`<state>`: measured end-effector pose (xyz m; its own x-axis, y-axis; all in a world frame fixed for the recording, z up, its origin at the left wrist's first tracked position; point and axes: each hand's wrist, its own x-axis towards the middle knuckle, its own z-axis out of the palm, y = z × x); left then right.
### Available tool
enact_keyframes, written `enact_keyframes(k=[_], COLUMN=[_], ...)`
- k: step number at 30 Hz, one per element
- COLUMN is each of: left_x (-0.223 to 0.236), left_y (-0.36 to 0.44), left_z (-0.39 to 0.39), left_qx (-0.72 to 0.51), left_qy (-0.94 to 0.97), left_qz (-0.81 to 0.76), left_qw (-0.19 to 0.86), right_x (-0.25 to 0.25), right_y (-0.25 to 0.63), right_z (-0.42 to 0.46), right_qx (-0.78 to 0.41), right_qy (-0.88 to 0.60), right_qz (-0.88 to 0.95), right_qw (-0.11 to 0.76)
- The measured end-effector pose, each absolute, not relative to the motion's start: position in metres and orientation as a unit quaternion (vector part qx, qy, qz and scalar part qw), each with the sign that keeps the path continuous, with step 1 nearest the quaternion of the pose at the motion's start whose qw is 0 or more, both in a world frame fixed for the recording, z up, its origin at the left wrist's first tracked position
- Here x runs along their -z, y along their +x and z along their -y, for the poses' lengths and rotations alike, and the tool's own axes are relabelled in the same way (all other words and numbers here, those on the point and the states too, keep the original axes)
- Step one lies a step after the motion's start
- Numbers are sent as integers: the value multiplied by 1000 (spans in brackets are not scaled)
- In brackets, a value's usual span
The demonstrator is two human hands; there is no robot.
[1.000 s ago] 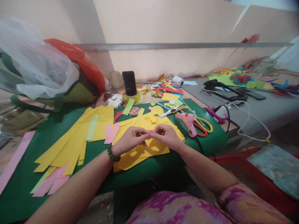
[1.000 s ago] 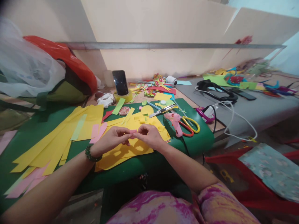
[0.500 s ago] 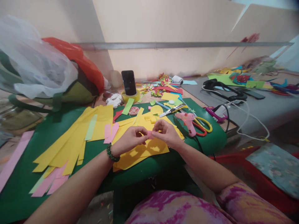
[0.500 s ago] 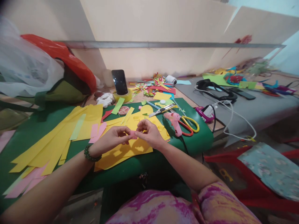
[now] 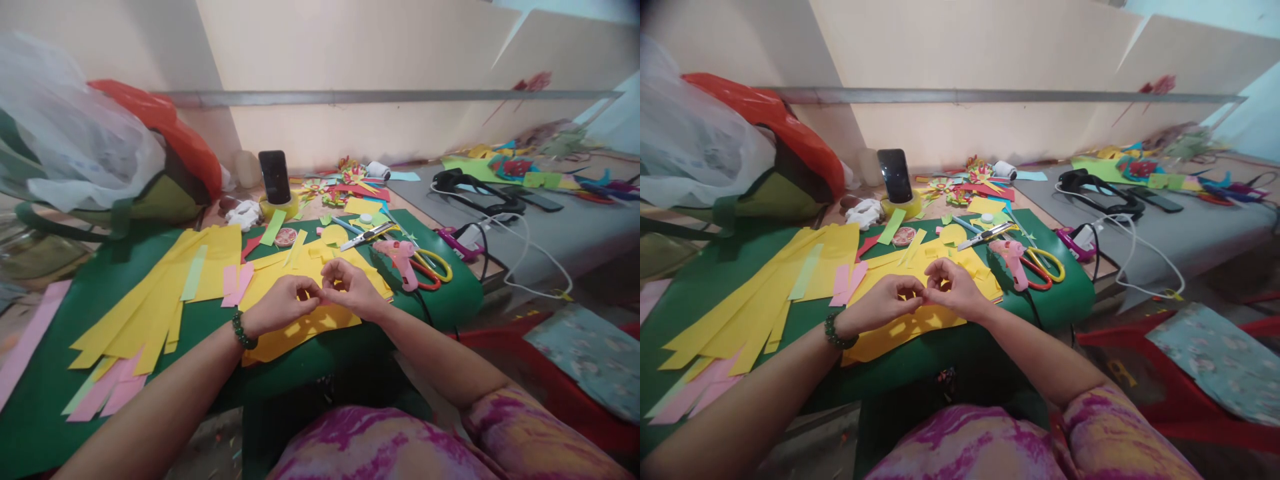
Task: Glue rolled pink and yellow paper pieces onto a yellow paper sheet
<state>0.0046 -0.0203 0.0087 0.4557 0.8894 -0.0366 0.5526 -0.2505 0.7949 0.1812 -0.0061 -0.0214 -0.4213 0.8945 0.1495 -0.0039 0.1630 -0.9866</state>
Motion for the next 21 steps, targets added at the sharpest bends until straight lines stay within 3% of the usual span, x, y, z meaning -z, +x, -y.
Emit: enact_keyframes(k=[8, 12, 21], left_x=[-15, -16, -14], left_y=[-2, -2, -1], left_z=[17, 17, 16], left_qx=[-322, -313, -289], left_qy=[647, 628, 659], left_qz=[-485, -484, -492], left_qw=[493, 523, 491], right_x=[21, 22, 25], right_y=[182, 181, 180], right_z=[6, 4, 8], right_qx=[-562, -540, -453], right_qy=[-359, -355, -362], right_qz=[605, 615, 699], right_qw=[436, 451, 419])
